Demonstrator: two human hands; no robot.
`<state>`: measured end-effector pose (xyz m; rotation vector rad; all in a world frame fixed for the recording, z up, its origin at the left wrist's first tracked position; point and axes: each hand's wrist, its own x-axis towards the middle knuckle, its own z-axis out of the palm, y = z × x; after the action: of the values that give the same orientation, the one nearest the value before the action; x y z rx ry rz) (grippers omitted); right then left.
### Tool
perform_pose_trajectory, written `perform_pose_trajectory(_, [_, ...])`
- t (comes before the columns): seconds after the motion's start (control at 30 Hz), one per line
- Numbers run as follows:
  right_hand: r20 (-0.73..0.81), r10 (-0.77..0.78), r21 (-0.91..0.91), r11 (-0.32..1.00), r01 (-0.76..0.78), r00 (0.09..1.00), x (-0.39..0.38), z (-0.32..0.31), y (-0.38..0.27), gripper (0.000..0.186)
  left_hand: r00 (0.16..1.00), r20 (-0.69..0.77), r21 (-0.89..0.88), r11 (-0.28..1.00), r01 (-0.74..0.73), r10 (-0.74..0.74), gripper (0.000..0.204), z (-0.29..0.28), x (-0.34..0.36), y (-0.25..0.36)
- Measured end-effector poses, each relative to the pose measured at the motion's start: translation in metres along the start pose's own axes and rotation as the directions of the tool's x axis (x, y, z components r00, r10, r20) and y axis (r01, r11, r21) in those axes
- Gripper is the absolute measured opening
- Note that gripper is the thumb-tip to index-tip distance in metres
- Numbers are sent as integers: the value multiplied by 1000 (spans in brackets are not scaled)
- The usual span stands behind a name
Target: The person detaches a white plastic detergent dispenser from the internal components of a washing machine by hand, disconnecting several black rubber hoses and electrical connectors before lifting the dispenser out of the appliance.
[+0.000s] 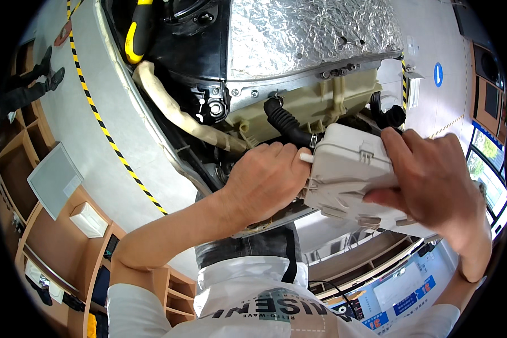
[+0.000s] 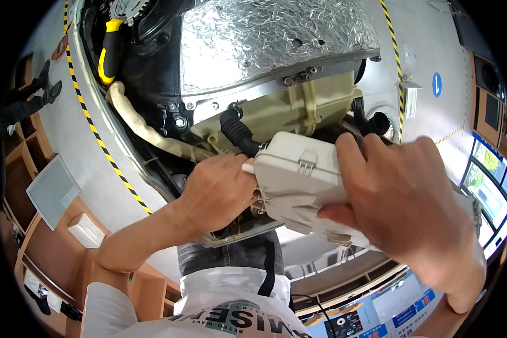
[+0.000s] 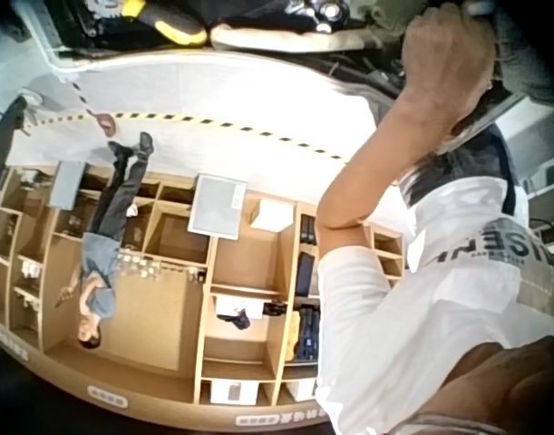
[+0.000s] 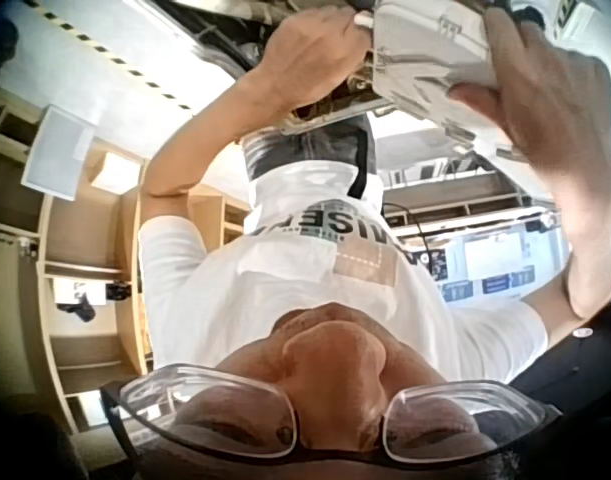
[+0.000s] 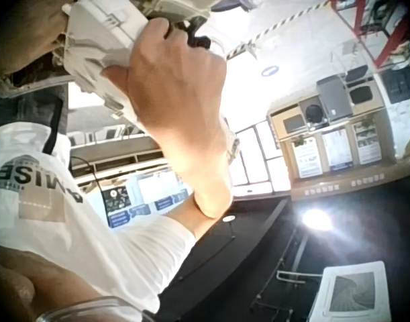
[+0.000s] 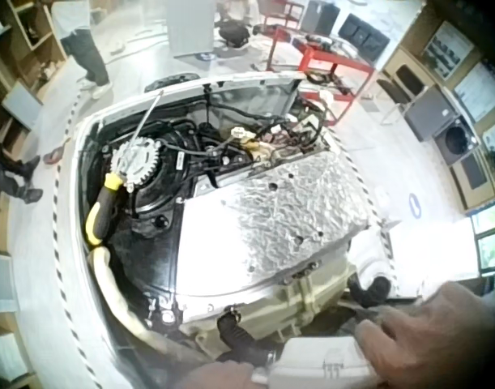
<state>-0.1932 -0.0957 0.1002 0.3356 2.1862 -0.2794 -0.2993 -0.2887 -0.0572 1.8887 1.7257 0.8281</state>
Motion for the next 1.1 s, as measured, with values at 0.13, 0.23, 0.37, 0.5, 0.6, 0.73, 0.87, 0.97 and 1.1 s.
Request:
perform_pose_trajectory(0.13, [-104, 55, 28, 998, -53, 993, -9, 13, -10, 75, 997, 62, -4, 999, 45, -45, 8, 1, 1, 1])
perform_pose_trajectory(0.23, [-153, 79, -14, 997, -82, 985, -16, 14, -15, 78, 997, 71, -16, 999, 29, -28, 10, -1, 3, 0])
perform_pose_trajectory(0.37, [-156, 100, -9, 995, -103, 983, -23, 17, -19, 80, 996, 88, -73, 997, 9, -3, 13, -5, -1, -2])
perform_pose_trajectory(0.5, [-199, 64, -40, 996, -74, 978, -28, 16, -23, 82, 992, 126, -115, 993, 20, -6, 12, -15, -1, -2])
perform_pose_trajectory(0.6, [-241, 33, -97, 994, -58, 970, -30, 15, -27, 82, 993, 119, -131, 991, 20, -4, 10, -14, -1, -2])
perform_pose_trajectory(0.73, [-276, 25, -145, 987, -68, 961, -34, 13, -36, 81, 991, 132, -123, 992, 14, 3, 9, -16, -4, -4])
perform_pose_trajectory(0.87, [-325, 37, -186, 977, -102, 945, -38, 19, -42, 81, 991, 135, -162, 987, 13, 9, 9, -16, -2, -9])
perform_pose_trajectory(0.97, [-340, 40, -209, 971, -117, 940, -45, 25, -47, 80, 990, 144, -178, 984, 25, 1, 10, -18, -6, -6])
perform_pose_trajectory(1.1, [-340, 3, -212, 974, -80, 940, -46, 23, -48, 80, 977, 214, -292, 954, 62, 2, 11, -31, -5, -5])
